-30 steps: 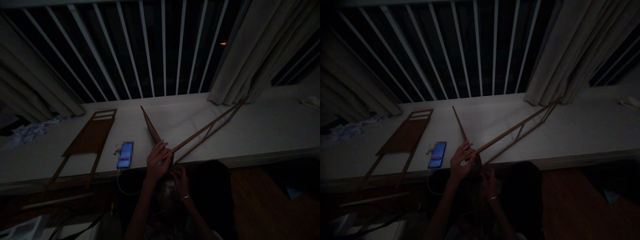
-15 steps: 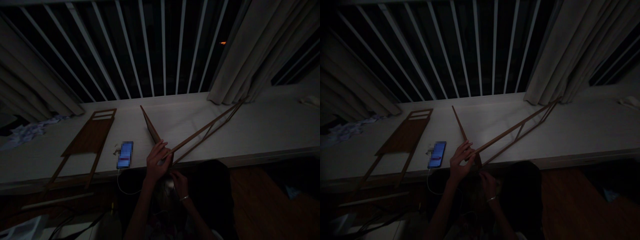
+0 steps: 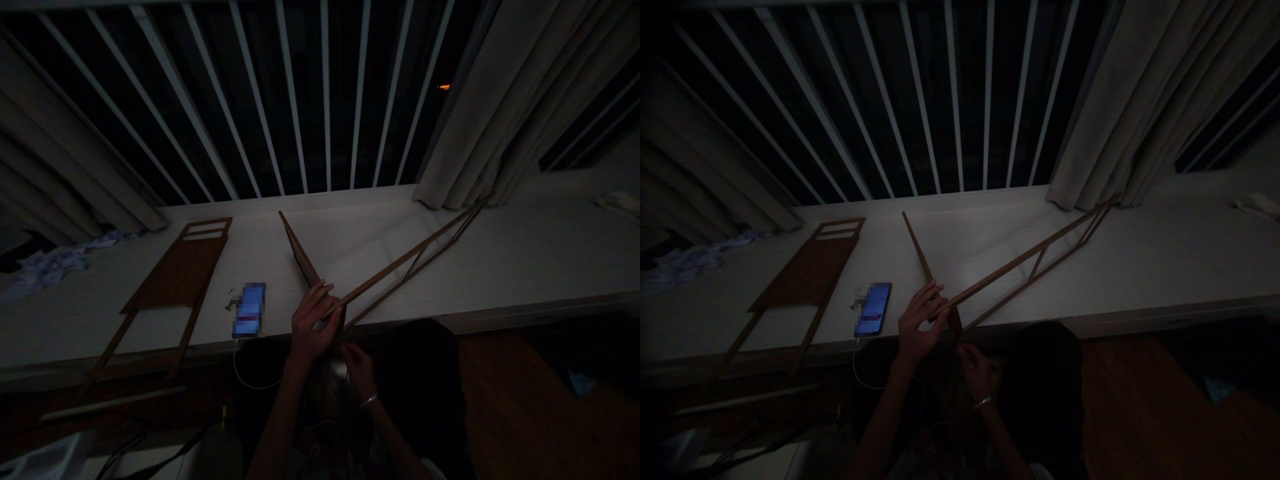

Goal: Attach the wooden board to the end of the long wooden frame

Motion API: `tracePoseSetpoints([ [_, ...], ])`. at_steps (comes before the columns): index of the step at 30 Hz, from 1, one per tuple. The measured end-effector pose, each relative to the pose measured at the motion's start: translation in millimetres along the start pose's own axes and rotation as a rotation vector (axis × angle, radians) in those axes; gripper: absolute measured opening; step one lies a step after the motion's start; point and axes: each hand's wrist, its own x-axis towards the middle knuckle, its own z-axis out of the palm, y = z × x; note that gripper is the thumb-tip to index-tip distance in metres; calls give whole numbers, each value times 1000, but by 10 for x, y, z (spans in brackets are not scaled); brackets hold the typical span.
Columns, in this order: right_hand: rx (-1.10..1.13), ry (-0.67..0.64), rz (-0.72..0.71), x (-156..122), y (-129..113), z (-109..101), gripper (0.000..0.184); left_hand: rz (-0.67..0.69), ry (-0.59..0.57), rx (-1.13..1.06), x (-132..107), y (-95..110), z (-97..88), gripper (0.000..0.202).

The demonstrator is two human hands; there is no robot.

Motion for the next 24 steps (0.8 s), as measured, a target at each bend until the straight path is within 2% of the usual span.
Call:
tracePoseSetpoints([
  [6, 123, 34, 61, 13, 82, 53, 29, -11, -3, -13, -8, -5, 5, 20],
  [15, 119, 38, 69, 46, 239, 70, 29, -17, -7, 2, -9, 8, -2, 18],
  [24, 141, 18, 64, 25, 217, 89, 30, -24, 6, 35, -9, 24, 5, 17],
])
